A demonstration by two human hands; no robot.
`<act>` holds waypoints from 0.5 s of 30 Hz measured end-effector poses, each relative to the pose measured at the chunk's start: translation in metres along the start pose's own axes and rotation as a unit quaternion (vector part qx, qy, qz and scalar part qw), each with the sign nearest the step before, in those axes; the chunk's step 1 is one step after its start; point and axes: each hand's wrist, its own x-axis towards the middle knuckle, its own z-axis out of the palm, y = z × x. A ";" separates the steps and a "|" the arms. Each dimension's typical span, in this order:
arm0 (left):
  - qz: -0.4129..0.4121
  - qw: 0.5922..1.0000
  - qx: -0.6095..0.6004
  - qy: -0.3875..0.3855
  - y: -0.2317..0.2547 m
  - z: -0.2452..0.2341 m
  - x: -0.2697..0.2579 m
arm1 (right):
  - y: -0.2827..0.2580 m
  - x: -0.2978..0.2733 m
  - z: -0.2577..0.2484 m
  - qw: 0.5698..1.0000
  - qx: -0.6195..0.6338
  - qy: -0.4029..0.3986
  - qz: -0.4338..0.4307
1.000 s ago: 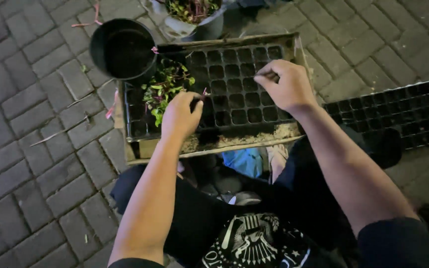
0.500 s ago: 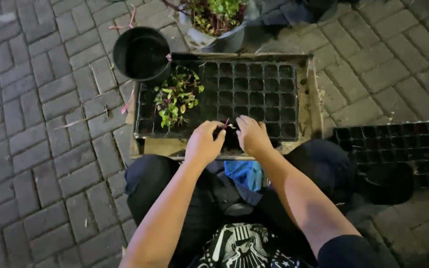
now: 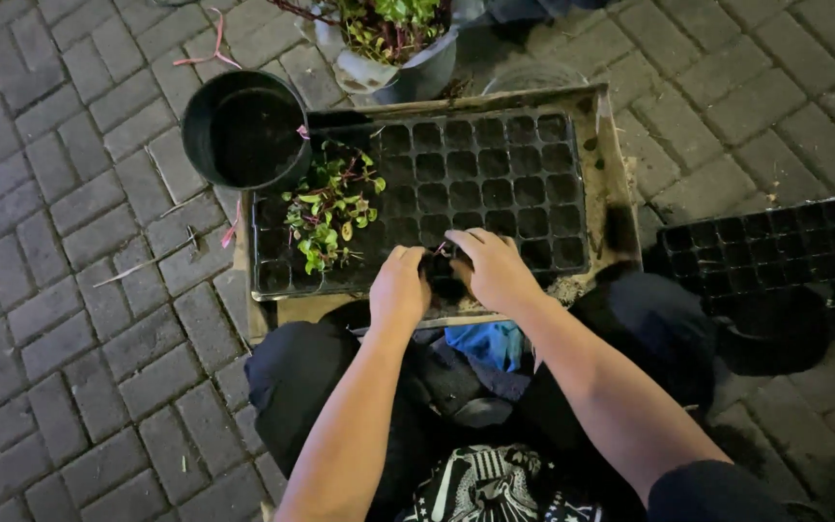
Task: Planting small plant cuttings into individual cells of a seedling tray filled with soil.
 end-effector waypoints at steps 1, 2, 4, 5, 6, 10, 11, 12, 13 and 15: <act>0.005 1.000 0.009 0.005 -0.001 0.000 0.000 | -0.003 0.001 -0.016 0.995 0.073 -0.060 -0.006; 0.003 1.000 0.007 0.004 -0.005 0.006 0.002 | -0.002 0.002 -0.008 0.995 0.074 -0.063 -0.007; 0.067 0.998 -0.005 -0.012 -0.012 0.017 0.007 | 0.002 0.003 0.007 0.998 0.040 0.000 -0.049; 0.067 0.998 -0.005 -0.013 -0.017 0.021 0.010 | -0.003 0.003 -0.001 0.998 0.040 -0.001 -0.049; 0.079 0.997 -0.001 -0.023 -0.021 0.025 0.012 | -0.007 0.004 -0.009 0.998 -0.006 -0.052 -0.039; 0.082 0.995 0.034 -0.051 -0.016 0.005 0.016 | -0.010 -0.003 -0.007 0.981 0.183 -0.042 0.053; 0.080 0.995 0.032 -0.052 -0.019 0.001 0.022 | 0.003 -0.001 0.008 0.981 0.183 -0.044 0.052; 0.084 0.991 0.091 -0.051 -0.021 -0.003 0.027 | 0.017 0.003 0.023 0.989 0.146 0.000 0.024; 0.087 0.984 0.149 -0.049 -0.023 -0.007 0.034 | 0.032 0.007 0.036 0.993 0.108 0.043 -0.007; 0.069 0.991 0.107 -0.051 -0.034 -0.009 0.039 | 0.047 0.011 0.037 0.995 0.091 0.033 0.025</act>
